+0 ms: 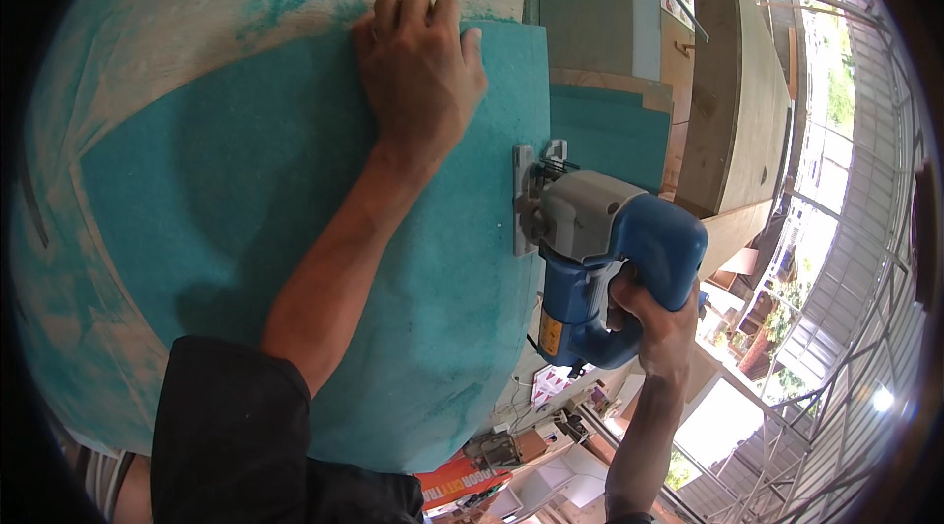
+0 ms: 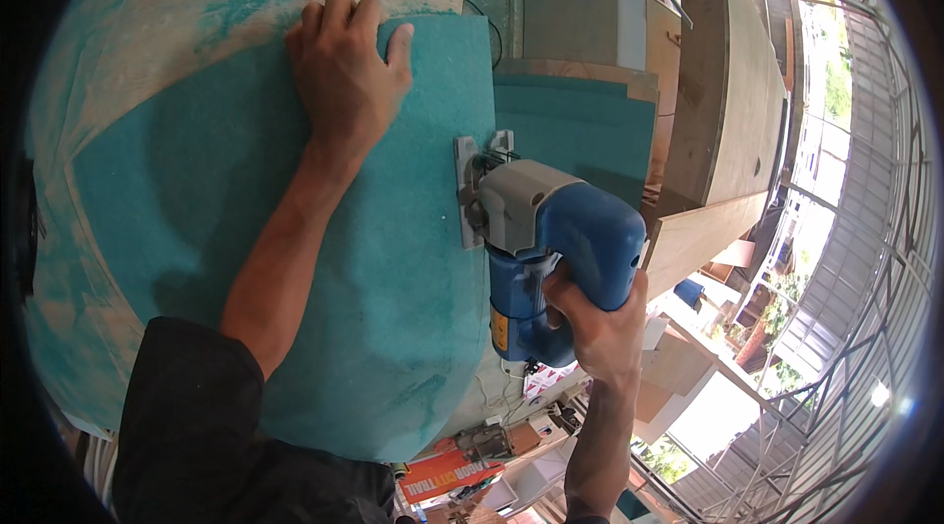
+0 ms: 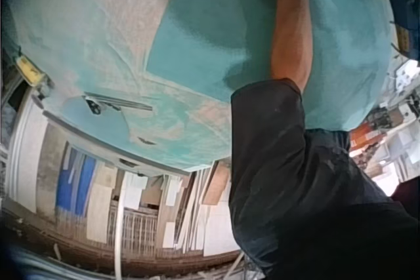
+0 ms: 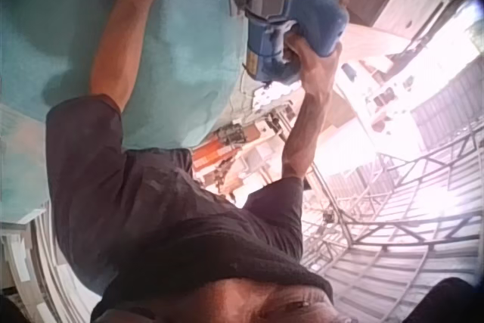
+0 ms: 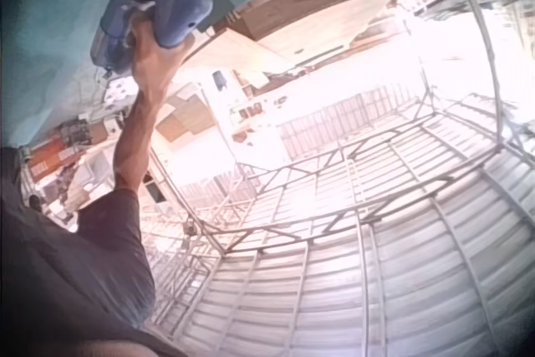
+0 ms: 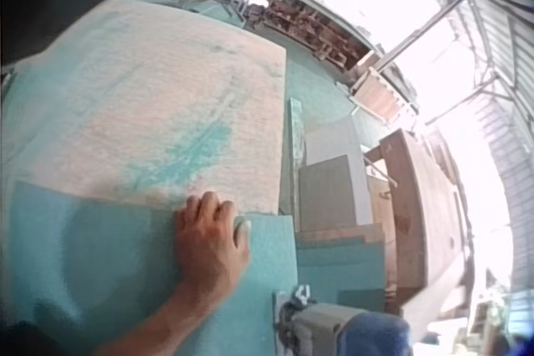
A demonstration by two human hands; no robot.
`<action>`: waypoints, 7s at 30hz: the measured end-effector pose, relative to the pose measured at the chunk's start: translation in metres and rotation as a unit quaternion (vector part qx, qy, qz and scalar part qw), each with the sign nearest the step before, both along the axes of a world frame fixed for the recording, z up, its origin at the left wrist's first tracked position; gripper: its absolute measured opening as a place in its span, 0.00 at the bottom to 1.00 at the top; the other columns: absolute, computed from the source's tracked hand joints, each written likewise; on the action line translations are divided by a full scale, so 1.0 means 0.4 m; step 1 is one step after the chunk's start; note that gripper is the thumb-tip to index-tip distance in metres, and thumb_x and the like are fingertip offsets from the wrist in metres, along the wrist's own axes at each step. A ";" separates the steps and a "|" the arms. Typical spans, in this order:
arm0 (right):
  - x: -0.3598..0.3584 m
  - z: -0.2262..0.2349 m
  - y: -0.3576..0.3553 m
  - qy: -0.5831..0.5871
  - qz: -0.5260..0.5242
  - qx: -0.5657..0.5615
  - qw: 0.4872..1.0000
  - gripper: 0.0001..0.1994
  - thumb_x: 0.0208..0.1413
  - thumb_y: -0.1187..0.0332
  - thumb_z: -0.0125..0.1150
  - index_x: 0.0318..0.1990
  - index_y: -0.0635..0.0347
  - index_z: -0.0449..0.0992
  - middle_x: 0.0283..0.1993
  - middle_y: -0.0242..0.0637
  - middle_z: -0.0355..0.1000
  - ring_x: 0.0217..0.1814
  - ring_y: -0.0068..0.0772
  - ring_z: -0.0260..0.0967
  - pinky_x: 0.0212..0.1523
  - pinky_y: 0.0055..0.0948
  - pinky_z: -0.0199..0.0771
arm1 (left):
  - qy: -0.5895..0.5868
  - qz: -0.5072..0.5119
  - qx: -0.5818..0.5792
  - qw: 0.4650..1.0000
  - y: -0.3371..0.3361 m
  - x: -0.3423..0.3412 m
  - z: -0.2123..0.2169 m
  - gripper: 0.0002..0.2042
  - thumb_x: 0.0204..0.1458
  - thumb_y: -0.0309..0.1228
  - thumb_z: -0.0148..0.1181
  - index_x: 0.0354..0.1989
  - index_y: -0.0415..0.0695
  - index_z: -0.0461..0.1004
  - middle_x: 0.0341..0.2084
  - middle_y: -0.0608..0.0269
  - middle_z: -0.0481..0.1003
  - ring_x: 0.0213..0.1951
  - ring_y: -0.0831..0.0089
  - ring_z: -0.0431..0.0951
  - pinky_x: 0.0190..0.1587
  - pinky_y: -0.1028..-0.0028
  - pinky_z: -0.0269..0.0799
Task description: The person uses a jigsaw to cut a curved shape out of a green-surfaced wooden board, then discards the scrap piece.
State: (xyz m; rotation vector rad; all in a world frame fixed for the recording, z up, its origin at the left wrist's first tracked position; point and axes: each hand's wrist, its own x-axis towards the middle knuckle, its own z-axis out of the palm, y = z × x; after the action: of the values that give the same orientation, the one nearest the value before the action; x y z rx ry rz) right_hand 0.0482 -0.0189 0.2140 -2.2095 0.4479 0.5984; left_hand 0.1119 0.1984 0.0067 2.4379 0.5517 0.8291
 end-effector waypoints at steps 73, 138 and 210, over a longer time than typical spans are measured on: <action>0.081 -0.015 0.060 -0.026 0.027 0.008 0.999 0.05 0.47 0.73 0.64 0.28 0.67 0.77 0.22 0.37 0.72 0.20 0.27 0.69 0.24 0.27 0.68 | 0.031 -0.019 -0.066 0.997 -0.025 -0.051 0.018 0.12 0.47 0.32 0.73 0.34 0.43 0.76 0.37 0.59 0.71 0.45 0.58 0.72 0.52 0.58 0.66; 0.163 -0.023 0.120 -0.059 0.055 0.003 0.997 0.06 0.47 0.72 0.63 0.27 0.66 0.77 0.22 0.37 0.71 0.19 0.27 0.68 0.23 0.28 0.68 | 0.025 -0.020 -0.090 0.995 -0.038 -0.072 0.021 0.12 0.47 0.31 0.73 0.34 0.43 0.76 0.37 0.59 0.70 0.44 0.60 0.70 0.53 0.59 0.62; -0.476 -0.031 -0.406 -0.121 -0.168 -0.176 0.962 0.09 0.48 0.67 0.70 0.30 0.65 0.79 0.22 0.31 0.73 0.24 0.22 0.69 0.29 0.27 0.69 | 0.052 -0.029 -0.013 0.998 0.004 0.024 -0.081 0.10 0.56 0.37 0.64 0.39 0.44 0.80 0.40 0.60 0.75 0.50 0.58 0.72 0.52 0.54 0.64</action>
State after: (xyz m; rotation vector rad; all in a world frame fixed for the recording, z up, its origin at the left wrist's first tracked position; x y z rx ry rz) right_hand -0.1423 -0.1814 0.2017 -2.4208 0.8292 0.0660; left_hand 0.1213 0.2000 -0.0255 2.4711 0.5235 0.6696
